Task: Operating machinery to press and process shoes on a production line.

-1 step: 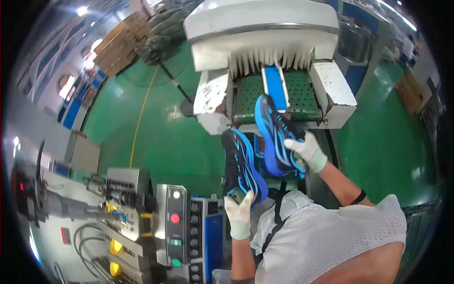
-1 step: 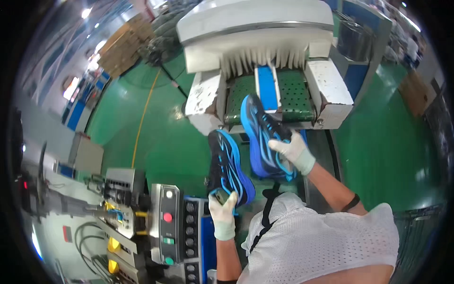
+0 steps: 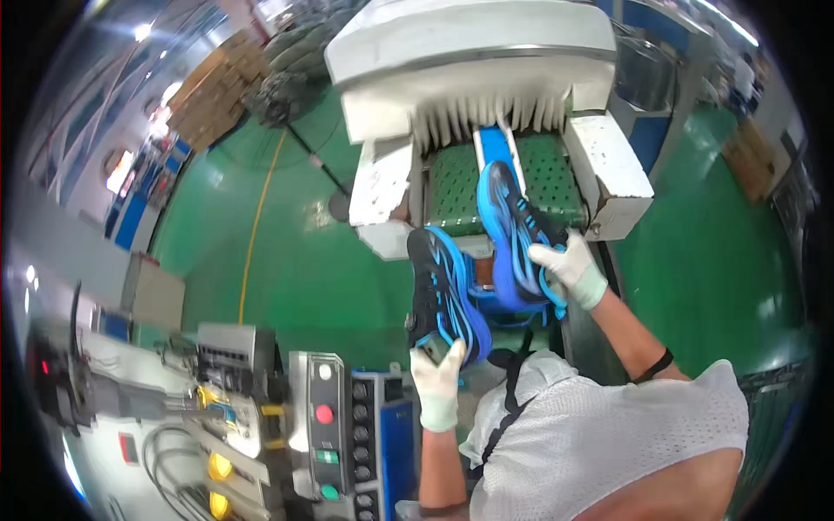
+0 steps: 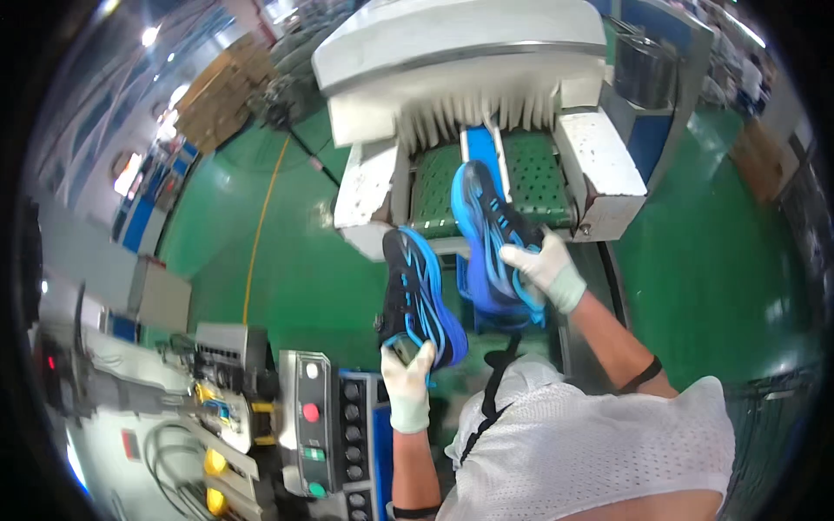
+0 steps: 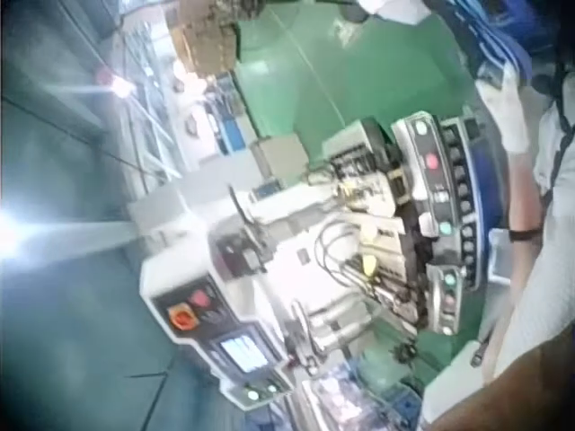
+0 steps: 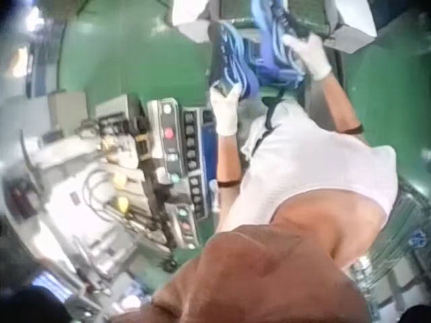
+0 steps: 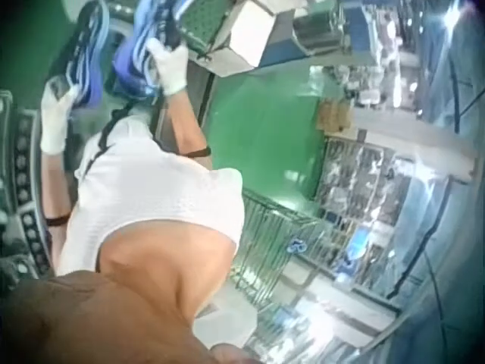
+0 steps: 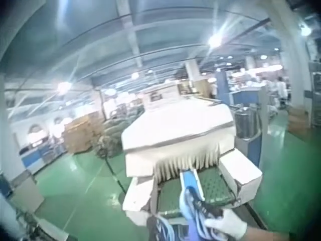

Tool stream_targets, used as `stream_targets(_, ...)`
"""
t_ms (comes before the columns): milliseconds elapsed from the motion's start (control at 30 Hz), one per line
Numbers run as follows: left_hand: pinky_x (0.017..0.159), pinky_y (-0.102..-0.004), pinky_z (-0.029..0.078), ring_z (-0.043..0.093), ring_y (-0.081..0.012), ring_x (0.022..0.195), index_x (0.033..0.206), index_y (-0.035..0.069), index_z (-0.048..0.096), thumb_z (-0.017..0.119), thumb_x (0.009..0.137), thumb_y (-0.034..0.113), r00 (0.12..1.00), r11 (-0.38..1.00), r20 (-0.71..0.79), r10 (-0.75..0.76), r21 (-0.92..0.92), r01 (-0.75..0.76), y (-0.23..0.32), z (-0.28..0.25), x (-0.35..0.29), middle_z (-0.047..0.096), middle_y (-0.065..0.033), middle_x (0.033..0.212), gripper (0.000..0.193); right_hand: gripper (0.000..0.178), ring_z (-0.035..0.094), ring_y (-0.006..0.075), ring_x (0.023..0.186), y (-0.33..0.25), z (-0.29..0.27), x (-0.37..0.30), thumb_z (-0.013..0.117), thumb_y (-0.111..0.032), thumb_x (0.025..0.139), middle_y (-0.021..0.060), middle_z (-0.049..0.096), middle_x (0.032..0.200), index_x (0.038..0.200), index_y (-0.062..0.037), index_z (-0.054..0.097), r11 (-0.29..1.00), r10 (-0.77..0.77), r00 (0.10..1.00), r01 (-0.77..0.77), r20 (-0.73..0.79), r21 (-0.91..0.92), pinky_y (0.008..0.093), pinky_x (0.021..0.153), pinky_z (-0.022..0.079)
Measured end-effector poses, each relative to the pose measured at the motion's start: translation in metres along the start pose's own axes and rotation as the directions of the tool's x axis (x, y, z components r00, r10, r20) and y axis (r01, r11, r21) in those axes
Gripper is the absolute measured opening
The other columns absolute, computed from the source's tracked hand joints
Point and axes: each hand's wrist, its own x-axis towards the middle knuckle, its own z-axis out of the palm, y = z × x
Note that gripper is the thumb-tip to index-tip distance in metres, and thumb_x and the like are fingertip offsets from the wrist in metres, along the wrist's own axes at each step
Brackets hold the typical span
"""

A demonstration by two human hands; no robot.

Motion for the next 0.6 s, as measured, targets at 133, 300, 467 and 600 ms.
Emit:
stream_targets(133,0.101,-0.036,0.047,0.062,-0.0261,0.112,0.143,-0.006,0.046,0.077,0.084,0.009,0.933,0.884,0.148,0.327,0.303,-0.357,0.012,0.103,0.159,0.061,-0.02,0.126,0.068,0.072,0.071,0.034,0.107,-0.011,-0.071,0.099,0.083,-0.032,0.077,0.0242,0.072,0.113,0.13,0.0065,0.054,0.876,-0.223,0.931,0.062,-0.288,-0.478,0.0393,0.095,0.054)
stream_targets(300,0.109,-0.0399,0.044,0.059,-0.0374,0.128,0.15,-0.005,0.04,0.076,0.086,0.017,0.849,0.69,0.123,0.513,0.529,-0.494,-0.006,0.187,0.304,0.057,-0.0289,0.14,0.076,0.074,0.063,0.0431,0.117,-0.015,-0.074,0.237,0.076,-0.037,0.073,0.031,0.065,0.124,0.13,0.0045,0.054,0.723,0.002,0.917,-0.276,-0.398,-0.633,0.0436,0.103,0.05)
stream_targets(467,0.118,-0.0378,0.037,0.048,-0.0353,0.139,0.153,-0.011,0.027,0.077,0.083,0.007,0.908,0.889,0.174,0.38,0.202,-0.411,0.017,0.208,0.326,0.043,-0.0295,0.154,0.088,0.079,0.042,0.042,0.143,0.049,-0.099,0.314,0.074,-0.043,0.084,0.0332,0.047,0.147,0.139,0.0078,0.049,0.441,-0.554,0.781,-0.018,-0.288,-0.897,0.0442,0.119,0.035)
stream_targets(600,0.118,-0.0385,0.037,0.047,-0.0329,0.142,0.155,-0.004,0.033,0.075,0.089,0.02,0.963,0.967,0.095,0.251,0.011,-0.253,-0.069,0.093,0.229,0.039,-0.0263,0.158,0.082,0.058,0.039,0.0349,0.146,0.01,0.071,0.204,0.069,-0.008,0.092,0.0217,0.048,0.151,0.144,0.0044,0.048,0.57,-0.72,0.691,0.642,0.064,-0.513,0.0429,0.121,0.03)
